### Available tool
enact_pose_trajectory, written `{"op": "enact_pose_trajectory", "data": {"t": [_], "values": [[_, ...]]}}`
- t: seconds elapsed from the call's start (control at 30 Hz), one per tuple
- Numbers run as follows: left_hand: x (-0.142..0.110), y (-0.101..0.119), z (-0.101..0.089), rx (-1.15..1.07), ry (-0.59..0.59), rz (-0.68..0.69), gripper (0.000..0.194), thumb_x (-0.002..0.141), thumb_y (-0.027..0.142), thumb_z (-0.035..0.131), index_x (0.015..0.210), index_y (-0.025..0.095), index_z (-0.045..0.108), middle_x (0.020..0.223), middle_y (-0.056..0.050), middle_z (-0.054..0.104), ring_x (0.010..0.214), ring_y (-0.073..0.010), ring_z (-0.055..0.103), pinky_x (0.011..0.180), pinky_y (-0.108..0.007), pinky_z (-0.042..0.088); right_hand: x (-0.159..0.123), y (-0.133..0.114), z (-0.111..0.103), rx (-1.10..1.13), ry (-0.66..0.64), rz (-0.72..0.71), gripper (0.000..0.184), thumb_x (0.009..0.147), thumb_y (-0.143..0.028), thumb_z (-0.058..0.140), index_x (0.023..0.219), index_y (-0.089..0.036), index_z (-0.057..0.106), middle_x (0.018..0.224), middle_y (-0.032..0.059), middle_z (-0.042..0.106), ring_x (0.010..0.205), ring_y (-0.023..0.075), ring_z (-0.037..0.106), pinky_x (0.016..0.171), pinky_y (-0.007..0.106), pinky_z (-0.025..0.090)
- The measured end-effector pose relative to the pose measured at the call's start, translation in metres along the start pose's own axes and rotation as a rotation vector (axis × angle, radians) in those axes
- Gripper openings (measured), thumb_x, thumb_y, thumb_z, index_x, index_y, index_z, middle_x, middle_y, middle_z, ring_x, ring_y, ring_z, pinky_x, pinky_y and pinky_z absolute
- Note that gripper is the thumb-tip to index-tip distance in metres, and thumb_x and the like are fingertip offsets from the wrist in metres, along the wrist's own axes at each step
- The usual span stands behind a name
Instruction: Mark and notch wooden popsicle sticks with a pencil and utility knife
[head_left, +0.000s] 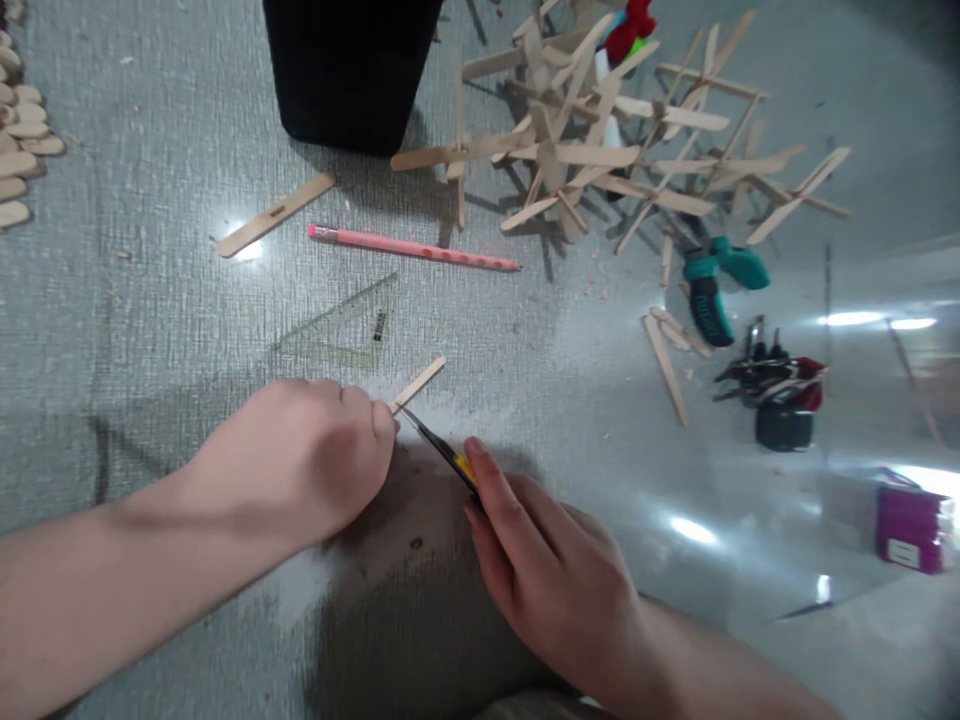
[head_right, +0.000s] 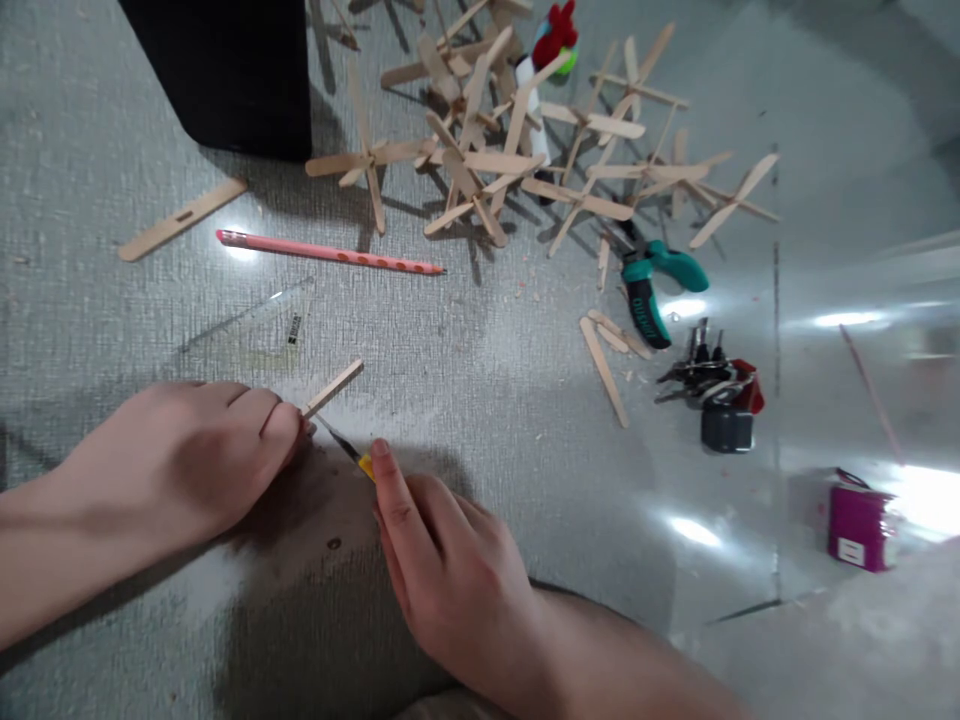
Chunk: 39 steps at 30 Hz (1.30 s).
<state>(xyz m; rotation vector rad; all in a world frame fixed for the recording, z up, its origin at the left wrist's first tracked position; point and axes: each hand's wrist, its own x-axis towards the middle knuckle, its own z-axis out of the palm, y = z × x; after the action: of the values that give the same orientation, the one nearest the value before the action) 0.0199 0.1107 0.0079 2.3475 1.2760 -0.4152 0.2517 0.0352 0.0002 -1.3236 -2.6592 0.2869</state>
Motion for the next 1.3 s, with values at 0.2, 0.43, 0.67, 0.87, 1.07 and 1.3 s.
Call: {"op": "enact_pose_trajectory", "data": {"t": [0.2, 0.43, 0.67, 0.87, 1.07, 1.3], "values": [[-0.001, -0.006, 0.003, -0.155, 0.056, -0.021, 0.032, 0.086, 0.004, 0.042, 0.061, 0.019, 0.056, 0.055, 0.001, 0.05, 0.046, -0.013, 0.036, 0.05, -0.03, 0.013, 0.003, -0.008, -0.012, -0.1, -0.039, -0.016, 0.046, 0.105, -0.011, 0.05, 0.149, 0.001, 0.049, 0.085, 0.0059, 0.071, 0.061, 0.0158, 0.061, 0.052, 0.032, 0.05], [-0.003, -0.01, 0.002, -0.049, 0.121, 0.11, 0.025, 0.083, 0.008, 0.048, 0.062, 0.02, 0.054, 0.056, 0.001, 0.048, 0.048, -0.0141, 0.031, 0.05, -0.03, 0.014, 0.02, -0.017, -0.035, -0.143, -0.102, -0.001, 0.048, 0.099, -0.005, 0.044, 0.145, -0.003, 0.057, 0.077, 0.003, 0.065, 0.055, 0.0156, 0.06, 0.047, 0.032, 0.046], [0.0, -0.007, -0.007, -0.042, 0.003, 0.097, 0.026, 0.088, 0.012, 0.048, 0.064, 0.02, 0.053, 0.058, 0.001, 0.053, 0.05, -0.0144, 0.033, 0.051, -0.03, 0.016, 0.032, -0.022, -0.046, -0.261, -0.098, -0.016, 0.047, 0.096, -0.004, 0.042, 0.137, -0.003, 0.065, 0.067, 0.0005, 0.06, 0.045, 0.0138, 0.05, 0.041, 0.032, 0.036], [-0.003, -0.008, -0.003, -0.052, 0.075, 0.13, 0.023, 0.086, 0.01, 0.048, 0.065, 0.02, 0.053, 0.058, 0.001, 0.053, 0.049, -0.0139, 0.033, 0.051, -0.031, 0.017, 0.038, -0.023, -0.055, -0.303, -0.155, -0.031, 0.05, 0.092, -0.004, 0.044, 0.136, -0.004, 0.067, 0.065, 0.0018, 0.058, 0.044, 0.0146, 0.051, 0.038, 0.031, 0.036], [-0.003, -0.009, -0.002, -0.006, 0.102, 0.151, 0.025, 0.086, 0.011, 0.047, 0.063, 0.02, 0.053, 0.056, 0.001, 0.052, 0.046, -0.0136, 0.033, 0.049, -0.031, 0.016, 0.043, -0.024, -0.063, -0.319, -0.209, -0.06, 0.051, 0.09, -0.005, 0.047, 0.137, -0.004, 0.066, 0.066, 0.0027, 0.059, 0.042, 0.0134, 0.05, 0.037, 0.03, 0.035], [-0.002, -0.007, 0.001, -0.042, 0.133, 0.144, 0.023, 0.082, 0.009, 0.048, 0.062, 0.021, 0.048, 0.054, 0.003, 0.045, 0.045, -0.0125, 0.027, 0.048, -0.029, 0.014, 0.042, -0.027, -0.051, -0.359, -0.172, -0.046, 0.05, 0.091, -0.004, 0.046, 0.137, -0.004, 0.066, 0.064, 0.0002, 0.054, 0.045, 0.0156, 0.047, 0.042, 0.033, 0.031]]}}
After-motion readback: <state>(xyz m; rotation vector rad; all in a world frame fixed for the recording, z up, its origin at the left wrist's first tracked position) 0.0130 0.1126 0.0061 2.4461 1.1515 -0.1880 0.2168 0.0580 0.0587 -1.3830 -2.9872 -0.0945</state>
